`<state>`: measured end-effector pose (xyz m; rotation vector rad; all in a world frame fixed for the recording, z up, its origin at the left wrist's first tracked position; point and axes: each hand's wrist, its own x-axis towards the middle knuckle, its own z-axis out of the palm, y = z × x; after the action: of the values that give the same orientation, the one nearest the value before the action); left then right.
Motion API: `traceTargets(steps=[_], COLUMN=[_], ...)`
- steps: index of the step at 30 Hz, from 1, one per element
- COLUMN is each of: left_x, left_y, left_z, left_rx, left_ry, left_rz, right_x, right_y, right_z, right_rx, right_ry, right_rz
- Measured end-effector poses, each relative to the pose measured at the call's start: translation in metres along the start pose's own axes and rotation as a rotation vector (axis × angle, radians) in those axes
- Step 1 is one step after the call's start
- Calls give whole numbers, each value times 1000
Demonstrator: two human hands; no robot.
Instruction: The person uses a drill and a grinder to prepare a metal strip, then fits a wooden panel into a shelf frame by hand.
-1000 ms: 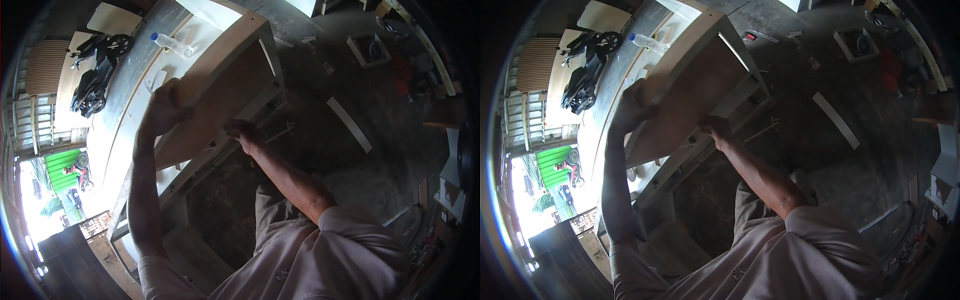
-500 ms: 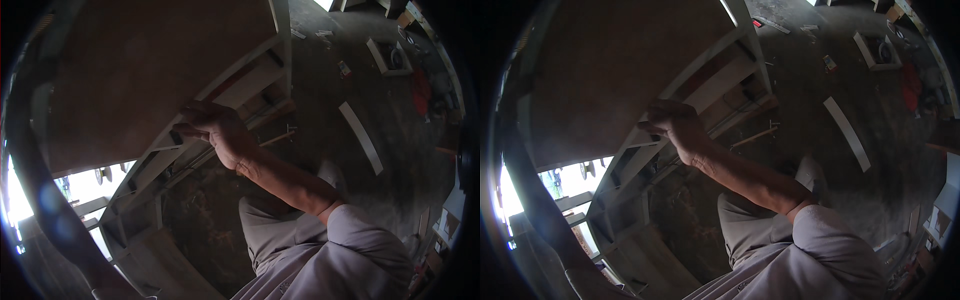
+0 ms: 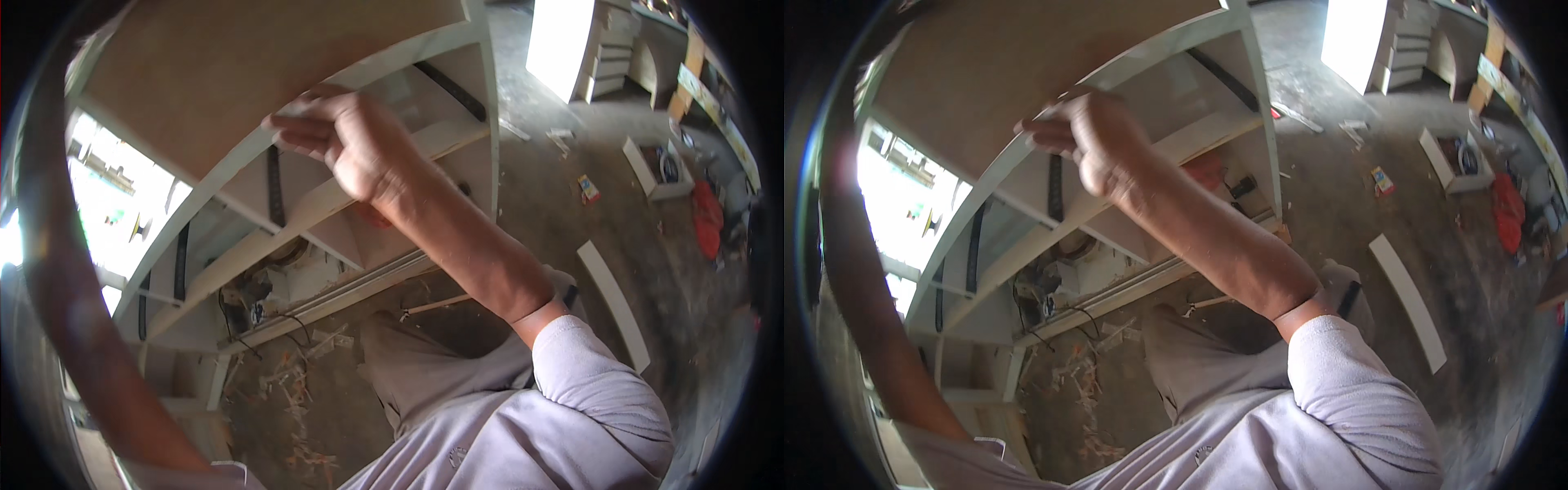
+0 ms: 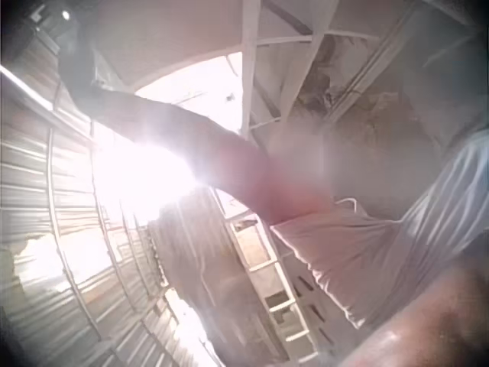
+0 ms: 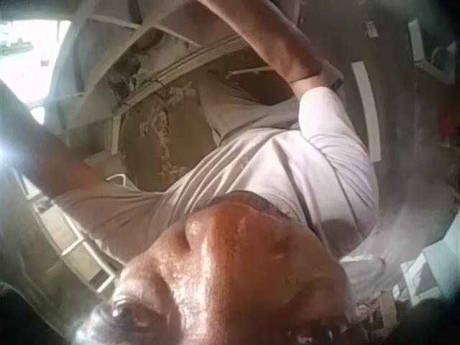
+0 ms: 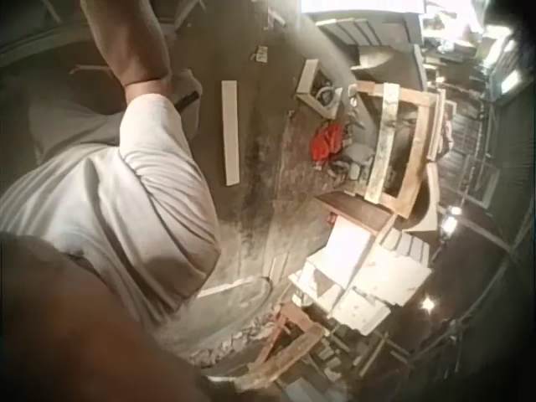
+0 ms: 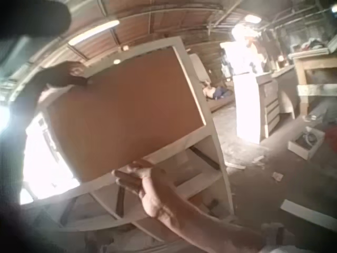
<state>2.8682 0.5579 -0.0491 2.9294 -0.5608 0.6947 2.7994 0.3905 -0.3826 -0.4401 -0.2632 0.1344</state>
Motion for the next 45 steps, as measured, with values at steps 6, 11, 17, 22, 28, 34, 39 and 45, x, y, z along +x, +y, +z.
traceTargets(steps=[6,11,17,22,28,34,39,45], left_x=[-135,-215,-246,-218,-224,-220,-219,-245], left_y=[-96,-153,-201,-133,-172,-158,-129,-110], left_z=[15,128,200,228,253,247,254,260], left_rx=[298,-327,-399,-661,-543,-608,-591,-84], left_ry=[959,688,576,244,621,483,557,1048], left_rz=[-108,-460,-425,-208,-372,-279,-159,-405], right_x=[11,16,22,70,59,49,32,10], right_y=[-8,-8,9,-37,-18,-24,-27,9], right_z=[10,-4,19,-52,-19,-16,-18,20], right_rx=[21,55,51,55,-16,-11,125,59], right_ry=[24,-1,45,13,70,69,34,121], right_rz=[-27,-3,23,-14,19,-43,-5,-93])
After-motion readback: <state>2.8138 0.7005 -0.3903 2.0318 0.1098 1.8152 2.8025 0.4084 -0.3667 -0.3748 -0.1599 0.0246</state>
